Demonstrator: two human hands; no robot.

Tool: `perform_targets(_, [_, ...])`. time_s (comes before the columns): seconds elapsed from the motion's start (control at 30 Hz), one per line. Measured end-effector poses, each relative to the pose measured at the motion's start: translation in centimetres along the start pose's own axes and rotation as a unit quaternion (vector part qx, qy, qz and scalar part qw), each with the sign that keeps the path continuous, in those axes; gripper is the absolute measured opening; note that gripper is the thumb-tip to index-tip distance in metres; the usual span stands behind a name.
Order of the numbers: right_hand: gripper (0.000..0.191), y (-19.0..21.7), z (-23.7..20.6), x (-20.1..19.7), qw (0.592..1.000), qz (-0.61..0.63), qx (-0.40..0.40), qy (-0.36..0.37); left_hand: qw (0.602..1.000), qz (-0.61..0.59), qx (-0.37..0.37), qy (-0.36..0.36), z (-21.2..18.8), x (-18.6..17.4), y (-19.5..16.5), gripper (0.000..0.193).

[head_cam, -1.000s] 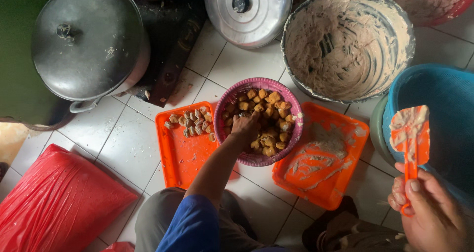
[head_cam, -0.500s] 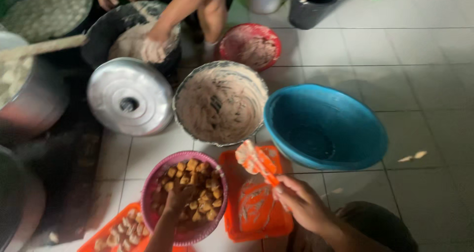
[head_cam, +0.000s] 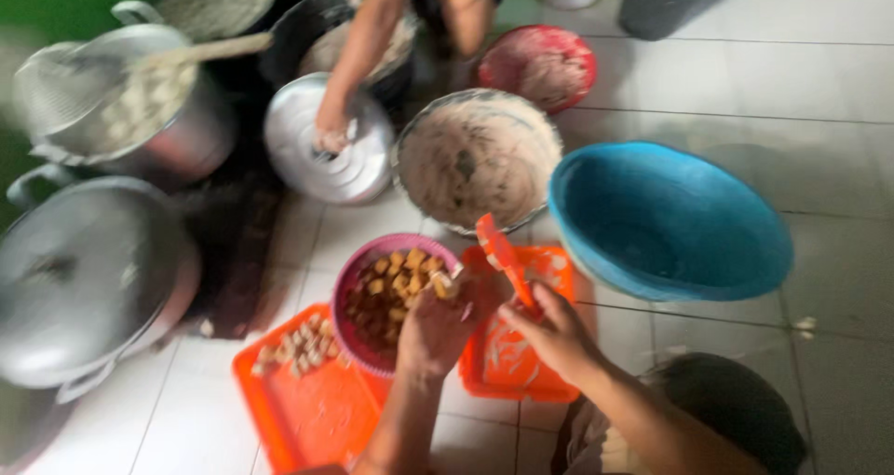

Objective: The person scoops a paste-like filling from a tray and applies it to small, pre-formed dough pieces, then places the filled items onto an orange tray. The process is repeated continuously.

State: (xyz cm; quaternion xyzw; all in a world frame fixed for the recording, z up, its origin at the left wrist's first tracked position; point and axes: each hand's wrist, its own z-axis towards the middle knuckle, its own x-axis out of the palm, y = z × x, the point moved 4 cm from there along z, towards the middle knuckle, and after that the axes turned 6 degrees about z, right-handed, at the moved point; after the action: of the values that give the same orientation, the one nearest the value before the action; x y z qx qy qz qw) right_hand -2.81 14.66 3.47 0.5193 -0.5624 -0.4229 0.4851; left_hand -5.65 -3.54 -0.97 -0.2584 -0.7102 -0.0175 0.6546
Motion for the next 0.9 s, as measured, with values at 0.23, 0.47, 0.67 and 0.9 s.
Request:
perform_targets(0.23, [0.031, -0.1, -0.4, 2.8, 0.999, -0.026, -0.041, 0.025, 0.998, -0.043, 0.014, -0.037, -3.1, 3.4, 1.1, 0.032])
perform_targets(0.47, [0.048, 1.3, -1.8, 5.0, 0.989, -0.052, -0.129, 0.044, 0.998, -0.01, 0.034, 0.056, -4.6, 3.0, 4.6, 0.028])
perform_targets(0.67, [0.043, 1.0, -1.6, 3.5, 0.989, 0.01, -0.14, 0.047, 0.978, 0.187, 0.078, 0.043, -4.7, 1.7, 3.8, 0.018])
perform_targets(0.9, [0.041, 2.1, -3.0, 1.8, 0.985, -0.082, -0.133, 0.068, 0.949, 0.305, 0.07, 0.025, -5.8, 2.7, -0.6, 0.019])
